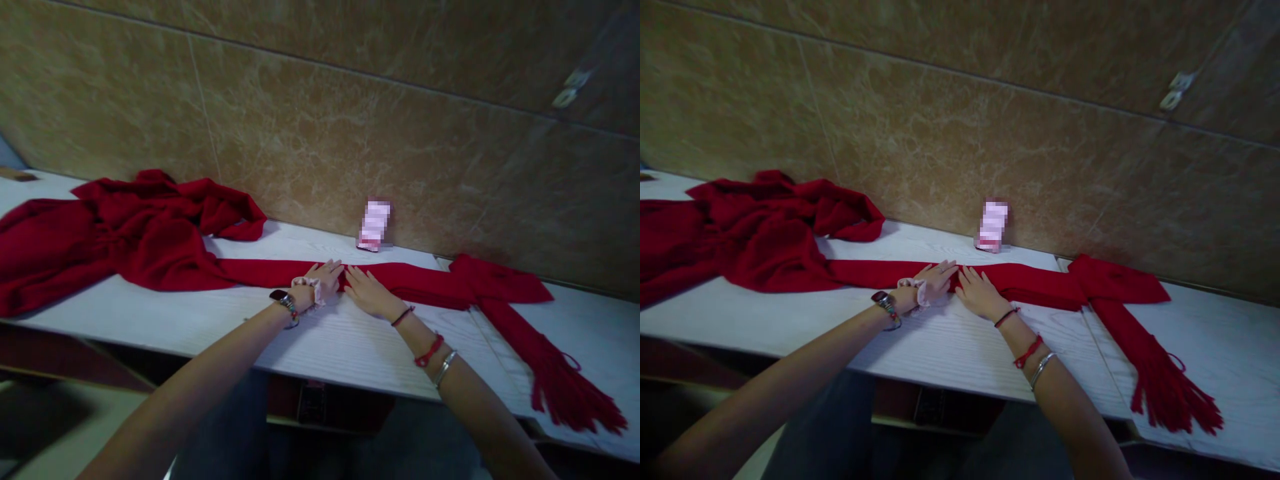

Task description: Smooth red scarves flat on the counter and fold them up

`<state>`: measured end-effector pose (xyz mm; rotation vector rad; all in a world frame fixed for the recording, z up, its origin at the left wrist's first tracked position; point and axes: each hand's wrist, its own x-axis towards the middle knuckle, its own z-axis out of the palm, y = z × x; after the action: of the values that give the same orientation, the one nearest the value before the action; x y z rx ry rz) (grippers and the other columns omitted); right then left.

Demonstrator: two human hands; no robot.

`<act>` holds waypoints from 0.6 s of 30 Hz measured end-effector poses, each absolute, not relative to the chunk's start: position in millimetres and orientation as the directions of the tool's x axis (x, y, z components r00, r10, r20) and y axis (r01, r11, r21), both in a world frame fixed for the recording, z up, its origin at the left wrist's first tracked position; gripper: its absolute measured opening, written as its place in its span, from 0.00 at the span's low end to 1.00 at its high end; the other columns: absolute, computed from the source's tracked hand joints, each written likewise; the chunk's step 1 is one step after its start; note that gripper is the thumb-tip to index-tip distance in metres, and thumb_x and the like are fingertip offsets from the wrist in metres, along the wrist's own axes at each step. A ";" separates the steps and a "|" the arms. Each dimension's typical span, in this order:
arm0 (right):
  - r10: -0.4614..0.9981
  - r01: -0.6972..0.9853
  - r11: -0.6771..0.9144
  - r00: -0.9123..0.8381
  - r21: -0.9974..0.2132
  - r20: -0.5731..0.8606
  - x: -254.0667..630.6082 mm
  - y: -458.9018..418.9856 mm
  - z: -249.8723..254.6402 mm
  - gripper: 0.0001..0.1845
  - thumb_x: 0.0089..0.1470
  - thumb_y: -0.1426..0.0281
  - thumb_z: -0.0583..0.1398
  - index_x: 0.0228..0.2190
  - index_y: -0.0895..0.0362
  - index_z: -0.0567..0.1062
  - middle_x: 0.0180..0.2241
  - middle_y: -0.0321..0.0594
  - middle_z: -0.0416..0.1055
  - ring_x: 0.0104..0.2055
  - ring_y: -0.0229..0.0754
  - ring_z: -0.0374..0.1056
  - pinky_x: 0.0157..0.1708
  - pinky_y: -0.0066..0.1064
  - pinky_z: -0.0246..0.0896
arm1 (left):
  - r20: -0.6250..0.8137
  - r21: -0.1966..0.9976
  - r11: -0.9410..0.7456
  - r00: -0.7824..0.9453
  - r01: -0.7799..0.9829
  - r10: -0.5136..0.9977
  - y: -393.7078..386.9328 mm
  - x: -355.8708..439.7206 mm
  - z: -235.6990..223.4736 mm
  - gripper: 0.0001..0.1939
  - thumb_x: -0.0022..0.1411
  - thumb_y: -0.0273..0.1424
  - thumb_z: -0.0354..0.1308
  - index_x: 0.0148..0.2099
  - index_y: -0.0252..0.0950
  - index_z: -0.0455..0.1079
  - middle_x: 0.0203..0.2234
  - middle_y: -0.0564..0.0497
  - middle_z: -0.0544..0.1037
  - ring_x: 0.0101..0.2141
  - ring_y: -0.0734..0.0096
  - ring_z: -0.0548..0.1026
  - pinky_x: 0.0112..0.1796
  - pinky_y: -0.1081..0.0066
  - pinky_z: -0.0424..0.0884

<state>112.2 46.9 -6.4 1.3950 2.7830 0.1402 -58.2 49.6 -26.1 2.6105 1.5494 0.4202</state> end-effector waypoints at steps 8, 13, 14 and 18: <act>0.917 0.896 0.381 -0.397 0.230 0.028 143.2 46.3 10.4 0.26 0.56 0.70 0.44 0.54 0.68 0.59 0.57 0.54 0.53 0.59 0.50 0.47 0.55 0.51 0.40 | 0.097 0.162 -0.448 0.437 0.879 0.894 55.8 -56.1 -28.8 0.25 0.60 0.30 0.39 0.60 0.36 0.53 0.58 0.50 0.55 0.58 0.64 0.51 0.56 0.55 0.46; 0.964 0.956 0.267 -0.266 0.121 -0.032 192.5 50.0 17.7 0.26 0.57 0.68 0.41 0.57 0.59 0.54 0.61 0.47 0.45 0.61 0.52 0.42 0.51 0.56 0.46 | 0.073 0.128 -0.394 0.387 0.910 0.919 55.3 -54.7 -26.6 0.26 0.59 0.28 0.40 0.60 0.36 0.53 0.58 0.49 0.55 0.58 0.67 0.51 0.56 0.57 0.47; 0.972 0.968 0.234 -0.231 0.091 -0.047 205.1 51.6 17.6 0.26 0.58 0.68 0.40 0.58 0.58 0.51 0.61 0.46 0.44 0.61 0.51 0.42 0.52 0.55 0.45 | 0.075 0.129 -0.385 0.378 0.914 0.923 56.1 -55.2 -28.1 0.26 0.59 0.28 0.40 0.60 0.36 0.53 0.58 0.49 0.55 0.58 0.67 0.52 0.56 0.58 0.46; 0.995 0.997 0.062 -0.057 0.054 -0.076 259.1 57.5 14.7 0.26 0.58 0.67 0.38 0.58 0.57 0.50 0.61 0.45 0.44 0.61 0.48 0.41 0.54 0.54 0.42 | 0.064 0.150 -0.385 0.380 0.911 0.923 61.9 -59.0 -36.4 0.25 0.60 0.31 0.43 0.60 0.36 0.52 0.58 0.47 0.54 0.58 0.63 0.51 0.56 0.55 0.46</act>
<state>259.1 57.5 14.7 2.0905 2.2192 -0.0202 -59.0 61.9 -36.4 2.5339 1.6887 0.2084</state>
